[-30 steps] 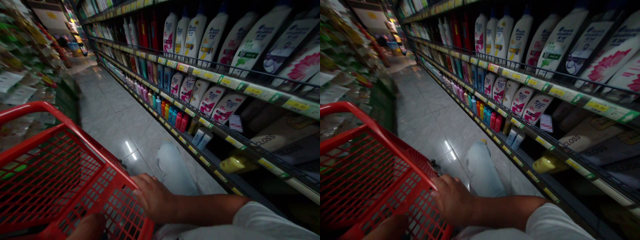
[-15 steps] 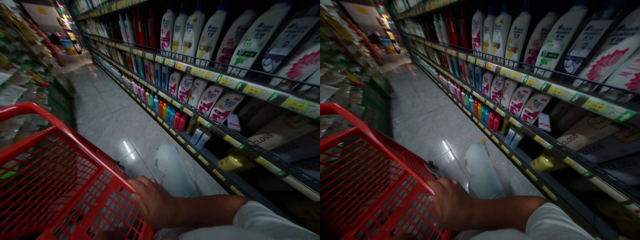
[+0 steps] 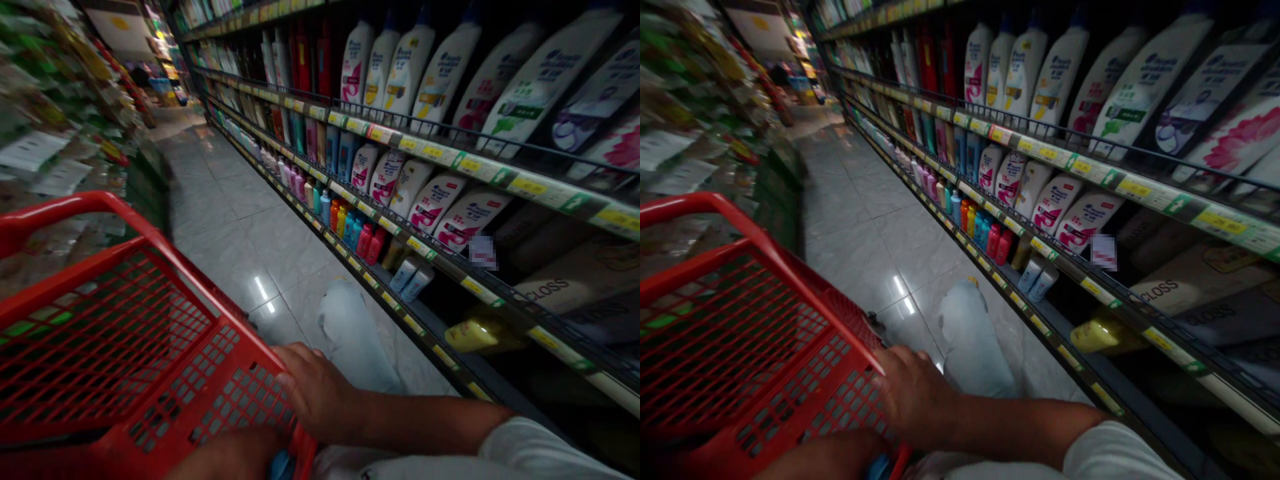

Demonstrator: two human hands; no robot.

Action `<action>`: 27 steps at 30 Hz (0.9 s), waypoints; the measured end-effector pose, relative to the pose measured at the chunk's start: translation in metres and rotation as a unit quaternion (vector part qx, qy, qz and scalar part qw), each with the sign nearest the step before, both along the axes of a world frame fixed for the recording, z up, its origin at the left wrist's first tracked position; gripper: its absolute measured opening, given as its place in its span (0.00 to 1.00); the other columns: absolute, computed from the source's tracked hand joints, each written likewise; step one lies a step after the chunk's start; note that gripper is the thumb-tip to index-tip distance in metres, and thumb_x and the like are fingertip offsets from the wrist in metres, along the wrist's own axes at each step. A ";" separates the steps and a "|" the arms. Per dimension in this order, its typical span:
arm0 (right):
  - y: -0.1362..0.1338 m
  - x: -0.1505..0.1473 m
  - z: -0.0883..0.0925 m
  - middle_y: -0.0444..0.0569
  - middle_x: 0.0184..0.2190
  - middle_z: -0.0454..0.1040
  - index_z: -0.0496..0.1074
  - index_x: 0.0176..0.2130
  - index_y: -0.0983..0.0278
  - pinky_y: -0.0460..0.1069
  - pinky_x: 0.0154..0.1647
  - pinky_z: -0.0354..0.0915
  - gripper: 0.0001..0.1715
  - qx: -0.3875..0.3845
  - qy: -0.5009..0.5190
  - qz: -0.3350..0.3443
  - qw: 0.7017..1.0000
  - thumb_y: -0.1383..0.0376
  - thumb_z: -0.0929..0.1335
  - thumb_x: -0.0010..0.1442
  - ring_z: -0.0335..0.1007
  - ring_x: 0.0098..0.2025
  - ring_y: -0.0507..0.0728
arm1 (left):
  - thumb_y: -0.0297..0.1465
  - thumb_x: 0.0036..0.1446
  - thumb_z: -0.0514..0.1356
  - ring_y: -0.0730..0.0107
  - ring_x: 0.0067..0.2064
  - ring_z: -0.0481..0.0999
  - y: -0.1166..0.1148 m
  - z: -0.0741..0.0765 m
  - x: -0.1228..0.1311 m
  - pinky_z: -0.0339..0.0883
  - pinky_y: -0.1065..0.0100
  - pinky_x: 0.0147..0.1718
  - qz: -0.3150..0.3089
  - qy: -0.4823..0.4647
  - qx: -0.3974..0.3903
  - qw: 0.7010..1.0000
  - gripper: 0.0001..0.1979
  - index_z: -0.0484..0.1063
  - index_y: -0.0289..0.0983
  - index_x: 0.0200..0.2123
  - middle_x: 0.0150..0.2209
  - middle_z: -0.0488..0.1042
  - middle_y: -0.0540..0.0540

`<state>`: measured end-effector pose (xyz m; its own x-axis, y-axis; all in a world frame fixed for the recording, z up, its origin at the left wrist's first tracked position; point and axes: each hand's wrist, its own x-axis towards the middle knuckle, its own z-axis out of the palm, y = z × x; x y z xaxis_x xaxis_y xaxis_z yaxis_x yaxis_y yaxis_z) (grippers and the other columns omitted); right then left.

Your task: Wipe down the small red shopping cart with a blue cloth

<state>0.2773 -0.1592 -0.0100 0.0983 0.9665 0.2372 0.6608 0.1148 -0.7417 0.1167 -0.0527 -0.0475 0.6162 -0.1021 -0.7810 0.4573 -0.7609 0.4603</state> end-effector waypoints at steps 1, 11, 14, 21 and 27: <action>-0.001 -0.001 -0.002 0.56 0.53 0.74 0.64 0.59 0.63 0.59 0.58 0.70 0.20 0.002 0.002 -0.004 1.000 0.66 0.57 0.71 0.70 0.56 0.61 | 0.33 0.39 0.62 0.59 0.33 0.78 0.002 0.017 0.005 0.73 0.65 0.32 0.034 -0.005 -0.019 0.999 0.17 0.81 0.42 0.36 0.33 0.82 0.51; -0.013 -0.010 0.002 0.59 0.72 0.54 0.47 0.73 0.57 0.68 0.69 0.61 0.35 0.085 -0.064 0.011 0.994 0.61 0.60 0.72 0.51 0.73 0.66 | 0.37 0.52 0.60 0.66 0.41 0.73 -0.013 0.097 -0.034 0.69 0.66 0.44 0.535 -0.267 0.023 0.802 0.14 0.70 0.38 0.43 0.39 0.75 0.49; -0.007 -0.026 0.017 0.58 0.75 0.46 0.41 0.75 0.55 0.69 0.69 0.60 0.50 0.066 -0.040 0.138 0.987 0.52 0.69 0.66 0.45 0.75 0.68 | 0.45 0.56 0.59 0.64 0.44 0.74 -0.037 0.098 -0.046 0.71 0.63 0.46 0.644 -0.317 -0.059 0.694 0.25 0.65 0.38 0.53 0.43 0.74 0.46; 0.057 -0.049 0.050 0.52 0.57 0.70 0.67 0.63 0.54 0.53 0.53 0.73 0.30 -0.058 -0.005 0.292 0.955 0.66 0.70 0.63 0.75 0.54 0.58 | 0.50 0.58 0.62 0.54 0.57 0.74 -0.051 0.107 -0.113 0.67 0.54 0.59 0.620 -0.376 0.191 0.661 0.31 0.69 0.41 0.60 0.57 0.76 0.42; 0.156 -0.109 0.056 0.59 0.51 0.74 0.79 0.49 0.63 0.62 0.49 0.73 0.21 -0.216 -0.324 0.372 0.843 0.68 0.73 0.54 0.77 0.50 0.70 | 0.35 0.65 0.56 0.54 0.69 0.61 0.004 0.082 -0.162 0.54 0.51 0.70 0.586 -0.436 0.517 0.447 0.22 0.69 0.37 0.61 0.67 0.63 0.36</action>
<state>0.1680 -0.0032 0.0462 -0.5872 0.7139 -0.3815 0.8078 0.4872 -0.3317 -0.0457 -0.0489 0.0347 -0.1104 0.8272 0.5509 0.8100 -0.2464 0.5322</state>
